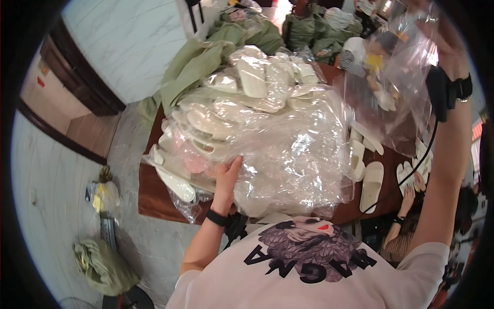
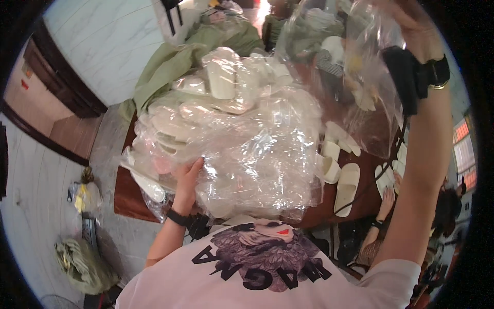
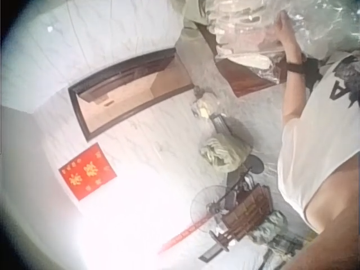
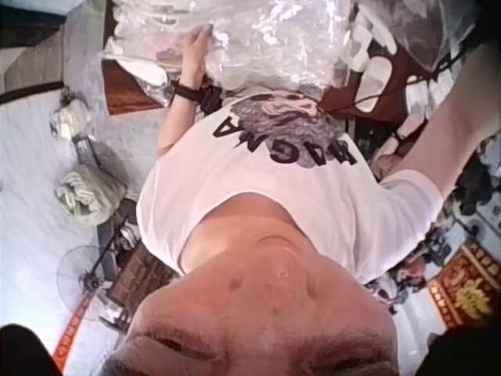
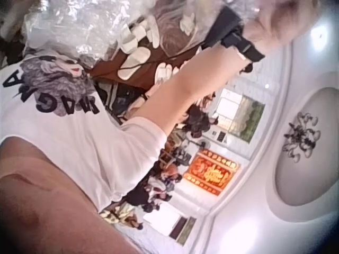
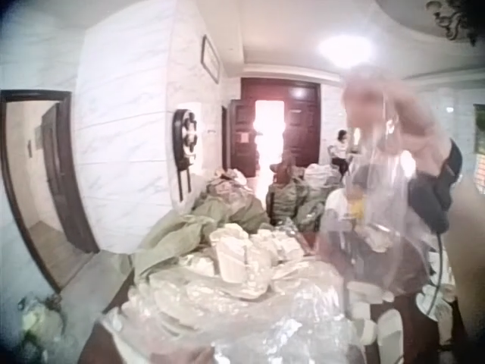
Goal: Packing shoes into plastic bags and organizing them on a table in a manufacturing facility.
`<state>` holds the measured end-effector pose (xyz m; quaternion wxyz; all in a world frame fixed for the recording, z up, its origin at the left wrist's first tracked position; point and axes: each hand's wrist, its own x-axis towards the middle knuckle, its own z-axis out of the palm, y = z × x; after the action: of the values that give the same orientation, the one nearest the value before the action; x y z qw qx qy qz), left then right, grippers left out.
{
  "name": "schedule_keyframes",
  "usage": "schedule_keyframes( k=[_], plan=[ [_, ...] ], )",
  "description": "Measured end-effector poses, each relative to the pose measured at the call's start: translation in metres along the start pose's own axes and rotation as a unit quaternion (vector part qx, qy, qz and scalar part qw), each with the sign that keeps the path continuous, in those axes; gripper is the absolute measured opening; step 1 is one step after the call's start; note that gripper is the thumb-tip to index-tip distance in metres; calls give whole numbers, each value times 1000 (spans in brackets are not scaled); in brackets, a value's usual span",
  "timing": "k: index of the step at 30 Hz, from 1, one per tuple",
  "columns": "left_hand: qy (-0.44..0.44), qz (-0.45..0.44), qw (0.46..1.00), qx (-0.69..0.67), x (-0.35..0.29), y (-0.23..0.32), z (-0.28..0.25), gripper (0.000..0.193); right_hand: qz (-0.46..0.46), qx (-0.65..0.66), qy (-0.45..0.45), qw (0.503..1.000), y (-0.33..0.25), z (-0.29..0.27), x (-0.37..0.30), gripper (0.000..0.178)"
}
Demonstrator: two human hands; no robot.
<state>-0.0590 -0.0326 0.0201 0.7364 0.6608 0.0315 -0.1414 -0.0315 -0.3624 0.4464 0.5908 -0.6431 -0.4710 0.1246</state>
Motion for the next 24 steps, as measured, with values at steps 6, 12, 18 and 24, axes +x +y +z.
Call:
schedule_keyframes(
  k=[6,12,18,24],
  plan=[
    [29,23,992,-119,-9,-15,-5,21,207,-205,-47,955,155,100,66,24],
    [5,-49,981,-186,-31,8,6,51,53,-488,-6,871,309,161,44,15],
    [-48,-51,961,-267,-40,3,8,63,113,-531,202,815,333,200,36,12],
    [47,-20,987,-153,-11,-43,3,59,78,-489,269,826,288,236,27,12]
  ],
)
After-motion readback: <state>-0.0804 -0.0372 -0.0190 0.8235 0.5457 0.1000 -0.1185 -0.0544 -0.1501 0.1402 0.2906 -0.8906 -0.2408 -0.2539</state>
